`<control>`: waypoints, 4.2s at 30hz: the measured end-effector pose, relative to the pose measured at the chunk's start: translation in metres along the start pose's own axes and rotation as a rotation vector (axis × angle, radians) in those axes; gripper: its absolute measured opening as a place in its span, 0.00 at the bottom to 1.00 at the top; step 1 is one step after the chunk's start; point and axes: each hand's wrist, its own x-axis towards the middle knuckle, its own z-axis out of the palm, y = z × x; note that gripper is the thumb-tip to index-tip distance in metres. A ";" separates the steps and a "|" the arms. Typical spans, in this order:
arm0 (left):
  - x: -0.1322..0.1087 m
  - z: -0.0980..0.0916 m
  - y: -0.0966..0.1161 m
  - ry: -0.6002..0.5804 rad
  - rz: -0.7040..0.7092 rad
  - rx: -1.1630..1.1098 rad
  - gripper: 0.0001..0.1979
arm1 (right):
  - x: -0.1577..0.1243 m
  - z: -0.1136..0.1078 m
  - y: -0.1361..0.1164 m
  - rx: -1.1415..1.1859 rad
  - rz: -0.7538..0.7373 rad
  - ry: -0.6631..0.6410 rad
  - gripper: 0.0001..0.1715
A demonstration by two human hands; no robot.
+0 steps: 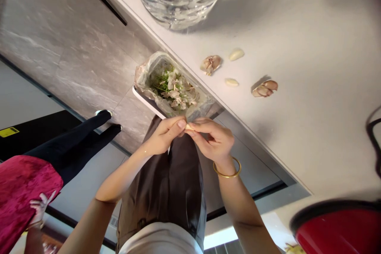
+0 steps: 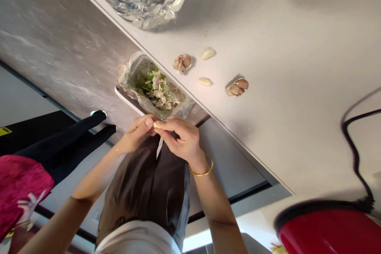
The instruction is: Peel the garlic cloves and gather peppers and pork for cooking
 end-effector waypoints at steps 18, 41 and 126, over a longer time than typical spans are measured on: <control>0.003 -0.008 0.023 0.200 0.523 0.650 0.07 | -0.002 -0.010 0.003 -0.041 -0.010 0.031 0.21; 0.008 -0.013 0.015 0.499 0.510 0.892 0.03 | 0.006 -0.010 -0.015 -0.132 0.090 0.038 0.22; 0.011 -0.013 0.010 0.360 0.420 0.798 0.11 | -0.001 0.010 0.005 0.258 0.584 0.227 0.09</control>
